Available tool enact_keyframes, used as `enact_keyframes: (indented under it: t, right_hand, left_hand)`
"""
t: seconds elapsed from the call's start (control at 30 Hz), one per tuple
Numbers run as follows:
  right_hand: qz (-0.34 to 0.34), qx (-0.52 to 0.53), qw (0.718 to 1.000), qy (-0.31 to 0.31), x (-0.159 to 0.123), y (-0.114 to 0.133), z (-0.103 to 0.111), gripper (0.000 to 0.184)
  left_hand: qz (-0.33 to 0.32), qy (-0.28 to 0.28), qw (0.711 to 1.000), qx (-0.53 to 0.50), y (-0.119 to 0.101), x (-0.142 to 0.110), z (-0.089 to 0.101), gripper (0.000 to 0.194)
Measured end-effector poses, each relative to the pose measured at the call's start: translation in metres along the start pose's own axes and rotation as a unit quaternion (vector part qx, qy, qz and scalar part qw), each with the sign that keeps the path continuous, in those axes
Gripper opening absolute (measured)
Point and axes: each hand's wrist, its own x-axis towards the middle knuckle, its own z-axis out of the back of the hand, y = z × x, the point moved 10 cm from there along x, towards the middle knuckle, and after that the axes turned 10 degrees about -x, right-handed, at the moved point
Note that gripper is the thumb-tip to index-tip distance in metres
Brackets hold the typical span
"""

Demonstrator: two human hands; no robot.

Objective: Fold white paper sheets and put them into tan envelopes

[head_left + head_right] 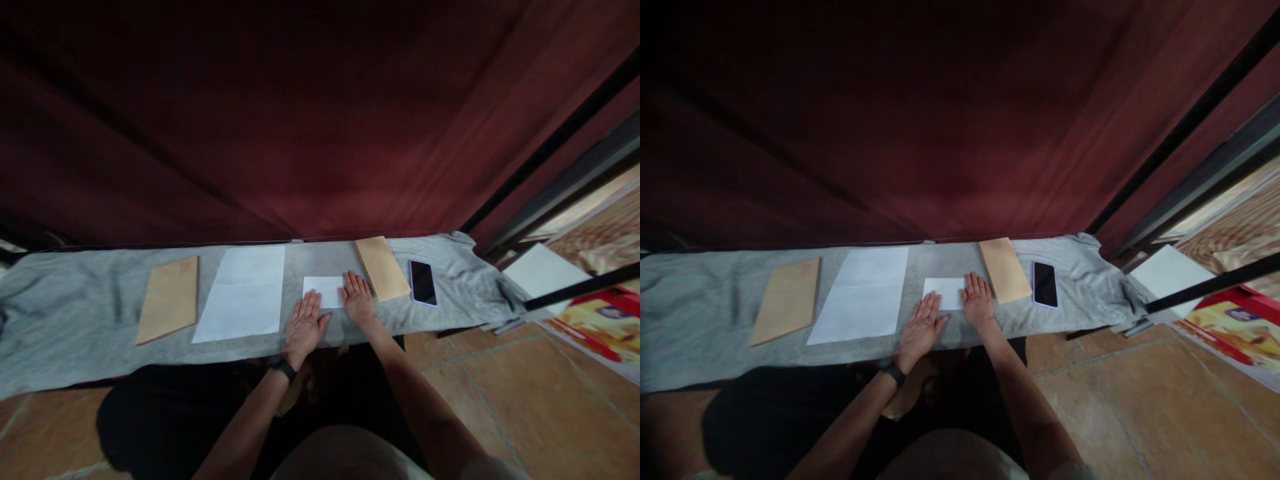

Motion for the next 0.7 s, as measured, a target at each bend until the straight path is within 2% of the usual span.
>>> enact_keyframes:
  t: [0.17, 0.23, 0.3, 0.4, 0.53, 0.7]
  right_hand:
    - [-0.034, 0.01, 0.999, -0.02, -0.014, -0.011, 0.012, 0.054]
    - [-0.003, 0.025, 0.999, -0.028, -0.022, 0.004, 0.018, 0.055]
    - [0.064, 0.045, 0.997, -0.019, -0.032, 0.031, 0.02, 0.055]
    - [0.117, 0.062, 0.991, 0.012, -0.043, 0.06, 0.018, 0.052]
    - [0.114, 0.058, 0.991, 0.034, -0.044, 0.067, 0.018, 0.051]
    - [0.107, 0.042, 0.992, 0.06, -0.036, 0.069, 0.021, 0.05]
  left_hand:
    - [0.004, -0.013, 1.0, 0.001, 0.003, -0.003, 0.005, 0.063]
    - [0.004, -0.009, 1.0, 0.004, 0.001, 0.0, 0.007, 0.06]
    - [0.008, 0.003, 1.0, 0.009, 0.001, 0.004, 0.01, 0.054]
    - [0.001, 0.047, 0.998, 0.029, 0.001, 0.014, 0.013, 0.047]
    - [-0.037, 0.104, 0.993, 0.051, -0.003, 0.024, 0.015, 0.044]
    - [-0.051, 0.102, 0.992, 0.046, -0.008, 0.029, 0.019, 0.043]
